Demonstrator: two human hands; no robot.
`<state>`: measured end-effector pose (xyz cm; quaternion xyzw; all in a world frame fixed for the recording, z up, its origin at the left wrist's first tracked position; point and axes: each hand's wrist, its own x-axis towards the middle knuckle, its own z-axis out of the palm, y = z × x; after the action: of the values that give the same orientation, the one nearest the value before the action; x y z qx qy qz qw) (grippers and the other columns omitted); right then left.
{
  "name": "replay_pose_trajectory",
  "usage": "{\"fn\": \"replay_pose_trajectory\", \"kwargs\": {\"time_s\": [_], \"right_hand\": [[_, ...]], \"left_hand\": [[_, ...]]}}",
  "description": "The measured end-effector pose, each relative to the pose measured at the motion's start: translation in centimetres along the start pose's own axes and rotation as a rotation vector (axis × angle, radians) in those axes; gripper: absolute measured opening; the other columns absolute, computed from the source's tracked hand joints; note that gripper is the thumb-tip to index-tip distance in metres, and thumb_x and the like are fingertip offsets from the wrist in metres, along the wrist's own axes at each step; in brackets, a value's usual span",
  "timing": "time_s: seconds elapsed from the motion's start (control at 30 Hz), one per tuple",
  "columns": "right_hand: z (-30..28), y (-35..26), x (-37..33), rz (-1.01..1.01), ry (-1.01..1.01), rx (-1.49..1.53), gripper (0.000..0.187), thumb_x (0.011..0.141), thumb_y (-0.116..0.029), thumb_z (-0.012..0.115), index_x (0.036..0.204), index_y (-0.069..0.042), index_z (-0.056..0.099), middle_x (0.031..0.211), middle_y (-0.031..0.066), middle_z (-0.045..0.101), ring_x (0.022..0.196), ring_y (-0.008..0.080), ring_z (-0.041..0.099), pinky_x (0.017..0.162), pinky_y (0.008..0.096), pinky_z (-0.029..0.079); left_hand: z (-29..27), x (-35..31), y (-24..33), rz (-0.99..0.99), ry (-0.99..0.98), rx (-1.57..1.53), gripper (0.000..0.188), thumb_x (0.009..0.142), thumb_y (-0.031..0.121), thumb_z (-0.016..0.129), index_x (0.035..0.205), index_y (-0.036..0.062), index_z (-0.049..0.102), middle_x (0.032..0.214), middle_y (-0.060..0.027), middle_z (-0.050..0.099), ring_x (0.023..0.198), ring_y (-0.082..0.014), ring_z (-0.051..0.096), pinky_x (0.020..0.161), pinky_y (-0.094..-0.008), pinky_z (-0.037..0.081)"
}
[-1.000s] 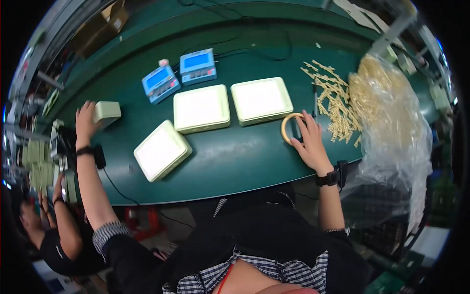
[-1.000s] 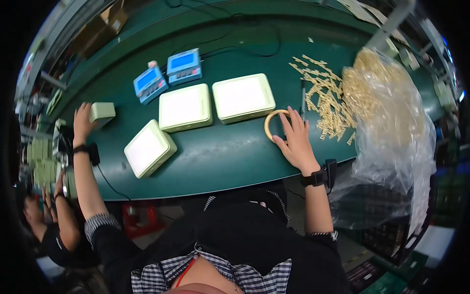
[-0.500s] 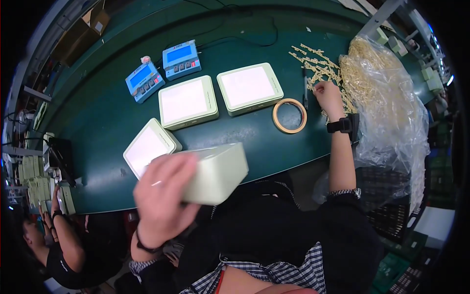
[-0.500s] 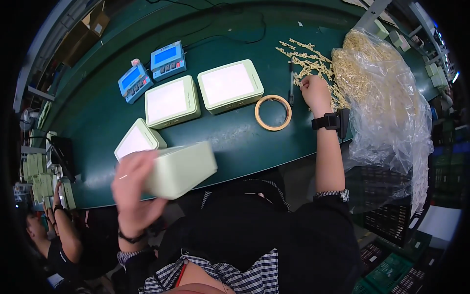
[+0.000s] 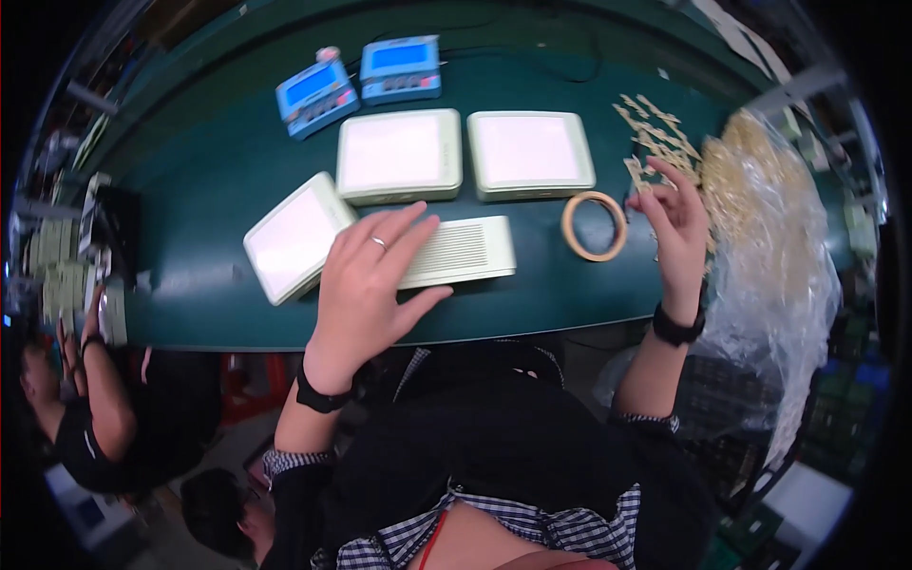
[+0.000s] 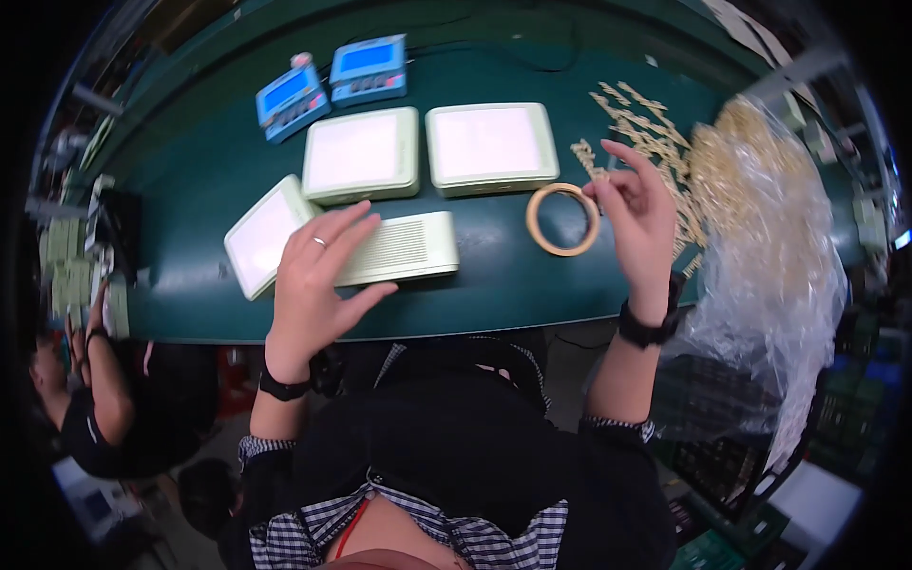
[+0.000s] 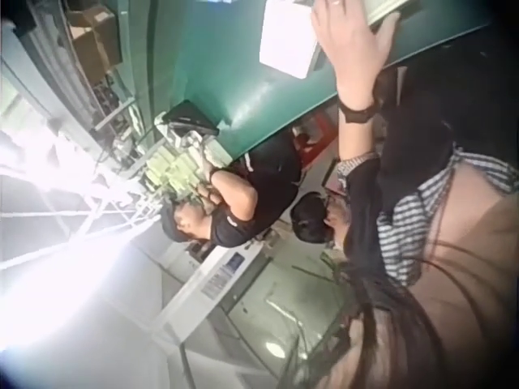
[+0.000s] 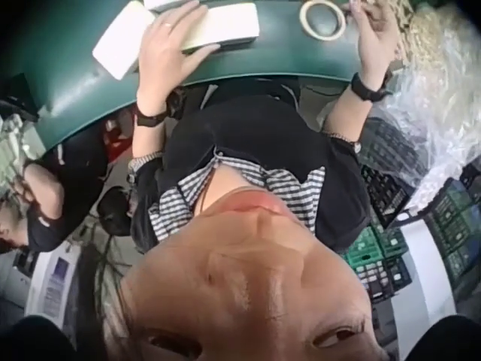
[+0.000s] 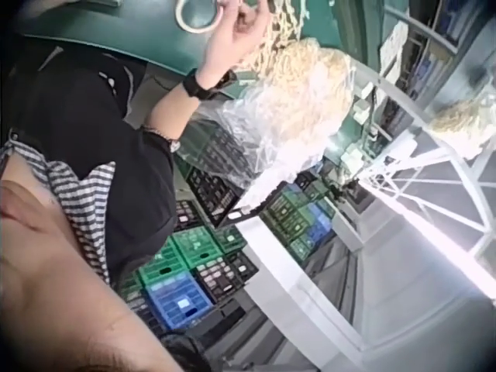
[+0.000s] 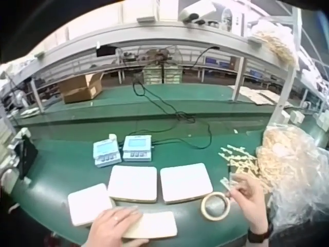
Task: The person picks up a speaker, presses its buttons to test it, and then applies a decorative logo to the speaker's grille. They press the logo into place by hand before setting the speaker aside and repeating the process.
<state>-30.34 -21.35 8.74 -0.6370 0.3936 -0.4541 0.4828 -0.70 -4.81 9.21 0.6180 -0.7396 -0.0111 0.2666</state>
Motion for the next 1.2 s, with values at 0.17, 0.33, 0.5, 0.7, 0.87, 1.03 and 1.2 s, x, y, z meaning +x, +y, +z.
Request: {"fn": "replay_pose_trajectory", "kwargs": {"time_s": [0.17,0.33,0.5,0.7,0.87,1.03,1.2], "right_hand": [[6.8,-2.7,-2.9,-0.170,-0.262,-0.050,0.024,0.089,0.005,0.060,0.111,0.004,0.067,0.087,0.0095,0.068,0.082,0.0165,0.065,0.078,0.0266,0.050],[11.6,-1.6,-2.3,-0.567,-0.449,-0.366,0.029,0.078,0.005,0.068,0.107,0.000,0.070,0.084,0.0092,0.066,0.080,0.0228,0.062,0.074,0.0305,0.047],[13.0,-1.2,-2.2,-0.769,-0.386,-0.551,0.033,0.071,0.000,0.071,0.104,-0.005,0.071,0.083,0.0042,0.065,0.080,0.0241,0.059,0.070,0.0339,0.043],[13.7,-1.3,-2.5,-0.748,-0.423,-0.565,0.030,0.072,0.000,0.071,0.102,-0.006,0.072,0.083,0.0043,0.063,0.078,0.0236,0.057,0.069,0.0337,0.042],[13.8,-1.6,-2.5,-0.735,-0.465,-0.575,0.026,0.075,0.002,0.069,0.100,-0.003,0.071,0.083,0.0061,0.062,0.077,0.0244,0.056,0.068,0.0333,0.042],[13.8,-1.3,-2.3,-0.711,-0.468,-0.571,0.031,0.073,0.000,0.069,0.103,-0.007,0.071,0.083,0.0042,0.061,0.076,0.0231,0.056,0.068,0.0344,0.041],[13.7,-1.3,-2.2,-0.709,-0.482,-0.545,0.031,0.073,0.001,0.069,0.103,-0.007,0.071,0.083,0.0041,0.060,0.075,0.0236,0.055,0.067,0.0347,0.040]], "left_hand": [[-0.1,-2.5,-1.8,-0.232,0.163,-0.234,0.072,0.066,0.019,0.086,0.130,0.0049,0.056,0.118,-0.0120,0.065,0.109,-0.0300,0.061,0.093,-0.0399,0.049],[-0.3,-4.2,-2.4,-0.277,0.374,-0.346,0.071,0.068,0.017,0.086,0.130,0.0040,0.054,0.112,-0.0114,0.067,0.106,-0.0279,0.063,0.091,-0.0374,0.051],[0.2,-4.7,-2.8,-0.254,0.385,-0.403,0.070,0.069,0.016,0.086,0.130,0.0042,0.054,0.110,-0.0105,0.067,0.104,-0.0271,0.062,0.089,-0.0364,0.050],[1.1,-4.0,-3.2,-0.227,0.385,-0.445,0.068,0.070,0.016,0.085,0.129,0.0052,0.055,0.109,-0.0096,0.067,0.103,-0.0277,0.061,0.090,-0.0369,0.049],[1.3,-4.0,-3.4,-0.216,0.371,-0.416,0.065,0.071,0.016,0.083,0.128,0.0045,0.055,0.112,-0.0098,0.067,0.105,-0.0272,0.061,0.092,-0.0366,0.048],[1.3,-4.0,-3.4,-0.212,0.351,-0.409,0.061,0.071,0.014,0.081,0.125,0.0017,0.055,0.116,-0.0119,0.066,0.106,-0.0256,0.062,0.091,-0.0347,0.048],[1.6,-3.8,-3.6,-0.228,0.349,-0.444,0.063,0.070,0.016,0.083,0.125,0.0028,0.055,0.116,-0.0117,0.066,0.106,-0.0256,0.062,0.091,-0.0347,0.048]]}}
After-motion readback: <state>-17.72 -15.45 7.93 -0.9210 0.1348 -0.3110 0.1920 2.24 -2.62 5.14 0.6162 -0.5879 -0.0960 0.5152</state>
